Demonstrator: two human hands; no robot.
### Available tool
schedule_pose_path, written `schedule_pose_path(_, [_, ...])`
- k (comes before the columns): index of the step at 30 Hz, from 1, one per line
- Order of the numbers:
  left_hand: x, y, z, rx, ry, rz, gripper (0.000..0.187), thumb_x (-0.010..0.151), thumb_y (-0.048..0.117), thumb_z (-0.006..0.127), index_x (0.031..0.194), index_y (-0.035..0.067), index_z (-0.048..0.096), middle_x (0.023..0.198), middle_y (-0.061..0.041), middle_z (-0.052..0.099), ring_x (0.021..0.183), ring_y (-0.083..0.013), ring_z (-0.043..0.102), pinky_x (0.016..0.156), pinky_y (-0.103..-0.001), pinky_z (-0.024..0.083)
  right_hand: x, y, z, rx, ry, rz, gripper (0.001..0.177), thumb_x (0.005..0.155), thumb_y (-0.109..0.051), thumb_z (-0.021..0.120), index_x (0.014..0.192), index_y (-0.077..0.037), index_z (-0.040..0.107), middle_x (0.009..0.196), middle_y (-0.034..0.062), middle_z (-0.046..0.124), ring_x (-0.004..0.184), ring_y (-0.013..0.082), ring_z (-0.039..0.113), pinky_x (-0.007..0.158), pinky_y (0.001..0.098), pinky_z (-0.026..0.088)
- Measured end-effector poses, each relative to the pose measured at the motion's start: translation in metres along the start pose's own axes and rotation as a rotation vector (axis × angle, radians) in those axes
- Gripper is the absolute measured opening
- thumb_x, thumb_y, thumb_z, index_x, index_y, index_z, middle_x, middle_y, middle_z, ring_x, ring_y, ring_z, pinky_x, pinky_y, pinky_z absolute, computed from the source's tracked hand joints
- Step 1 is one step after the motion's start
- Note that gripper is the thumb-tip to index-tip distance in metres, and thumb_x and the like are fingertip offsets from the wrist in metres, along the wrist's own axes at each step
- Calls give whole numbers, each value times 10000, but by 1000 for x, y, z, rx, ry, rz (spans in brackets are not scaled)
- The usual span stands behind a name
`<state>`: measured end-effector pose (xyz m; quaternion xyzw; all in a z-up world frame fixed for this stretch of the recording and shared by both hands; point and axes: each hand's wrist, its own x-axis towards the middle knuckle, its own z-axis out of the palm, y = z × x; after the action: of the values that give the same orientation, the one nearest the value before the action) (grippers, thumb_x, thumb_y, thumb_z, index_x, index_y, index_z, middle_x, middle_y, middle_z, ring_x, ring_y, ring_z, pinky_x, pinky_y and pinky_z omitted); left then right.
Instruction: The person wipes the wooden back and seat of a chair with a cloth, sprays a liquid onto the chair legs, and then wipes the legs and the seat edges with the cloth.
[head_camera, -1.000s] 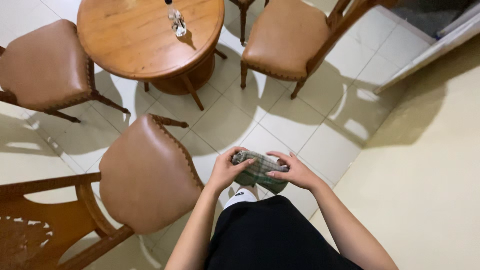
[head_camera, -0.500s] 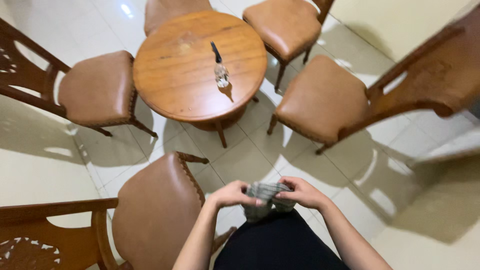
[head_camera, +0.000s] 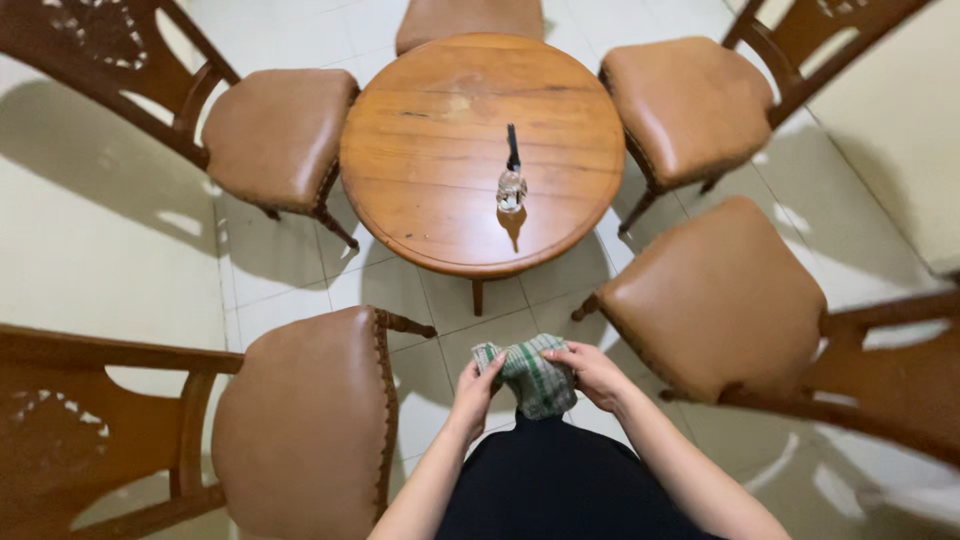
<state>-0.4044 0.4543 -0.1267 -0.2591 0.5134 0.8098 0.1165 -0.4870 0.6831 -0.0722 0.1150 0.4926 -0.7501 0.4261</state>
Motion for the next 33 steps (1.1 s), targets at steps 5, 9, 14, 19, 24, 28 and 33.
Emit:
schedule_pose_path(5, [-2,62,51,-134,58,-196,512,906,345,677,1349,109,578,1240,-46,692,1100,-171,654,932,-379,518,25,-53,-14,-72,-15,109,494,910,-194,694,1366,-45,576,1155,60,734,1041,178,686,875,349,558])
schedule_pose_path(9, [3,54,60,17,57,-167,464,923,337,721,1286,54,661,1218,-57,751,1132,-160,684,989,-314,519,48,-66,-32,-121,-19,157,475,897,-170,692,1341,-142,523,1192,70,722,1065,171,694,908,355,559])
schedule_pose_path(14, [19,43,52,-47,174,-231,369,912,301,741,1161,29,760,1128,-59,789,1092,-165,697,962,-291,512,92,-52,-65,-226,-119,126,271,942,-163,719,1185,-74,640,1077,37,691,928,126,643,862,292,525])
schedule_pose_path(19, [34,47,29,329,135,-25,378,836,277,818,1094,1,798,1198,110,674,962,-98,684,826,-275,552,116,-47,-78,-263,-97,165,268,977,-361,714,1059,-106,698,911,-64,610,768,68,445,726,239,388])
schedule_pose_path(24, [60,62,18,182,325,-329,467,962,456,719,982,-10,739,798,-48,660,648,-116,586,529,-258,433,143,-61,-66,-672,-29,144,381,960,-432,708,1042,-63,759,840,-38,641,740,81,473,677,242,414])
schedule_pose_path(28, [101,61,-1,182,319,-288,327,892,370,734,896,44,766,801,-16,743,679,-97,687,579,-225,555,165,-89,-46,-559,17,346,410,989,-413,669,1193,-60,706,855,76,599,701,168,585,626,336,502])
schedule_pose_path(33, [169,72,-38,458,331,-89,388,944,348,781,934,-40,774,825,-142,720,718,-203,621,641,-335,497,216,-119,-8,-283,99,366,344,962,-361,548,1224,-152,626,1104,-14,688,824,186,699,694,356,581])
